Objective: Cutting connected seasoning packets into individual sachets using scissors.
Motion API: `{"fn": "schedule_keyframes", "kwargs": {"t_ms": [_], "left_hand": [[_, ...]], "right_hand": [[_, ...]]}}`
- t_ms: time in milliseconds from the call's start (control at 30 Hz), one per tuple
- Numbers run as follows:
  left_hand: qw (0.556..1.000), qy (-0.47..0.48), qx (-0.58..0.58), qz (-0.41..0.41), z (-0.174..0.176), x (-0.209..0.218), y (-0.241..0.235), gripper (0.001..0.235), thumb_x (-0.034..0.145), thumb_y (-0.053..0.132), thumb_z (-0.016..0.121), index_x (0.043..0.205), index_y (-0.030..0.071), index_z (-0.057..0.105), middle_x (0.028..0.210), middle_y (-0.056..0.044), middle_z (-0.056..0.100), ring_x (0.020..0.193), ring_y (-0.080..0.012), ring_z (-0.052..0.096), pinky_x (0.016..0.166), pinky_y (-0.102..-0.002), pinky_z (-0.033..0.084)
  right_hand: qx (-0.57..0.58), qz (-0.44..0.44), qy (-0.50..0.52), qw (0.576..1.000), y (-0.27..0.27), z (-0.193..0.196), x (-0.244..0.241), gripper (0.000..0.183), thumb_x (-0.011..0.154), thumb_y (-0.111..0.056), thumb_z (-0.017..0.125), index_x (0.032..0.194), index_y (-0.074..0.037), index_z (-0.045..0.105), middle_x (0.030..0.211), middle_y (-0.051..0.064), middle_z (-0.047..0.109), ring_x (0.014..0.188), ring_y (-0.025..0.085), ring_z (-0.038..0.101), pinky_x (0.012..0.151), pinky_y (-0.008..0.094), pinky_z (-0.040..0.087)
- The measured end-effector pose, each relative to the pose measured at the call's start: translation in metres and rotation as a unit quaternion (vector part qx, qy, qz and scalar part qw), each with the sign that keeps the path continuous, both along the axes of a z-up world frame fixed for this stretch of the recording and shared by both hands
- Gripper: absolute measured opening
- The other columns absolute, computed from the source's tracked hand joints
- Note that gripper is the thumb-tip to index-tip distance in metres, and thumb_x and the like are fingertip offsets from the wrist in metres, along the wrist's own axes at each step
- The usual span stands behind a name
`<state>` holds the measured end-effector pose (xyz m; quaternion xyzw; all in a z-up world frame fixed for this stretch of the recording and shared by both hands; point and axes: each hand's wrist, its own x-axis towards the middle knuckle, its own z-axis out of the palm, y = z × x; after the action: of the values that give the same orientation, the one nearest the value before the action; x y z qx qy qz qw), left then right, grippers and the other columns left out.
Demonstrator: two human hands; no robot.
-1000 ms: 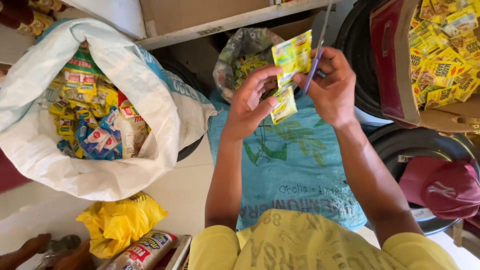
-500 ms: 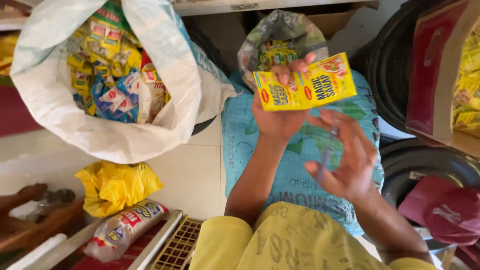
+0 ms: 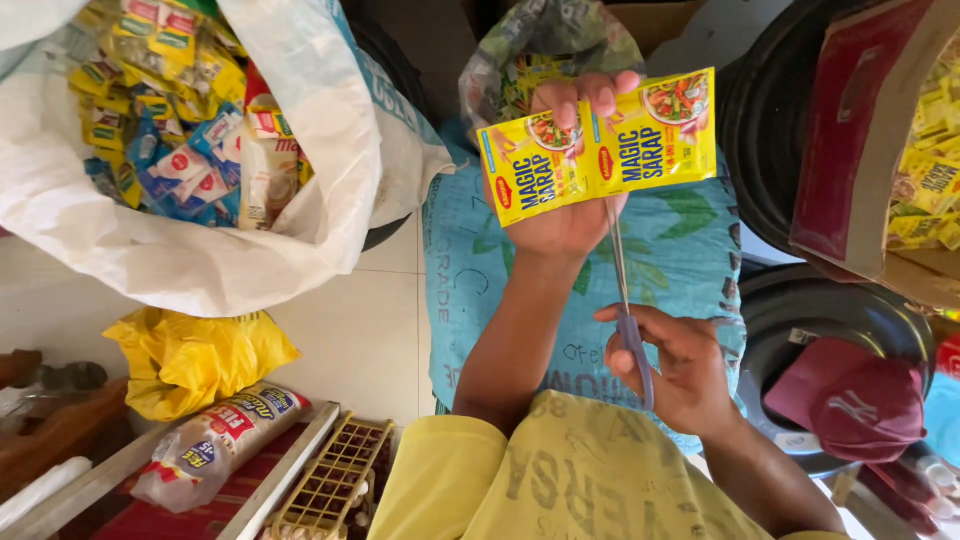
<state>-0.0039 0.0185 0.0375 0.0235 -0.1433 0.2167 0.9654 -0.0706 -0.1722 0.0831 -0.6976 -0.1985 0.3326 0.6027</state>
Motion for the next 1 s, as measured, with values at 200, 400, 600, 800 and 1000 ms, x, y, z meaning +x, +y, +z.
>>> {"fn": "schedule_keyframes", "kwargs": {"t_ms": [200, 400, 600, 800, 1000], "left_hand": [[0.996, 0.031, 0.062, 0.05, 0.006, -0.004, -0.002, 0.029, 0.096, 0.033, 0.055, 0.112, 0.008, 0.054, 0.123, -0.014, 0.062, 0.14, -0.0292, 0.053, 0.12, -0.043, 0.039], [0.996, 0.039, 0.071, 0.032, 0.017, -0.009, -0.008, 0.039, 0.102, 0.049, 0.049, 0.108, 0.011, 0.051, 0.12, -0.013, 0.06, 0.138, -0.0285, 0.052, 0.122, -0.045, 0.033], [0.996, 0.039, 0.08, 0.029, 0.019, -0.01, -0.007, 0.032, 0.096, 0.042, 0.054, 0.11, 0.012, 0.053, 0.12, -0.012, 0.06, 0.139, -0.0269, 0.053, 0.123, -0.045, 0.034], [0.996, 0.037, 0.075, 0.036, 0.02, -0.008, -0.01, 0.032, 0.097, 0.044, 0.053, 0.108, 0.013, 0.053, 0.118, -0.011, 0.058, 0.136, -0.0247, 0.055, 0.121, -0.044, 0.035], [0.996, 0.037, 0.07, 0.032, 0.019, -0.008, -0.011, 0.028, 0.099, 0.039, 0.05, 0.108, 0.013, 0.053, 0.119, -0.012, 0.06, 0.137, -0.0248, 0.055, 0.123, -0.044, 0.034]], "right_hand": [[0.011, 0.008, -0.011, 1.0, 0.001, 0.008, 0.005, 0.033, 0.088, -0.021, 0.072, 0.111, 0.003, 0.07, 0.066, -0.002, 0.062, 0.055, 0.009, 0.054, 0.057, 0.022, 0.044], [-0.003, -0.002, -0.043, 0.999, 0.001, 0.004, 0.006, 0.034, 0.087, -0.023, 0.073, 0.109, 0.002, 0.071, 0.065, -0.001, 0.062, 0.054, 0.009, 0.052, 0.057, 0.022, 0.043], [-0.01, 0.002, -0.076, 0.997, 0.003, 0.006, 0.008, 0.034, 0.087, -0.025, 0.072, 0.108, 0.003, 0.071, 0.062, -0.002, 0.061, 0.05, 0.009, 0.049, 0.055, 0.021, 0.04], [-0.018, 0.004, -0.09, 0.996, 0.004, 0.007, 0.01, 0.034, 0.086, -0.023, 0.074, 0.108, 0.002, 0.072, 0.063, -0.002, 0.063, 0.049, 0.008, 0.048, 0.052, 0.021, 0.039], [0.005, -0.009, -0.076, 0.997, 0.002, 0.001, 0.008, 0.033, 0.087, -0.02, 0.073, 0.112, 0.002, 0.07, 0.062, -0.003, 0.061, 0.048, 0.006, 0.046, 0.051, 0.021, 0.036]]}}
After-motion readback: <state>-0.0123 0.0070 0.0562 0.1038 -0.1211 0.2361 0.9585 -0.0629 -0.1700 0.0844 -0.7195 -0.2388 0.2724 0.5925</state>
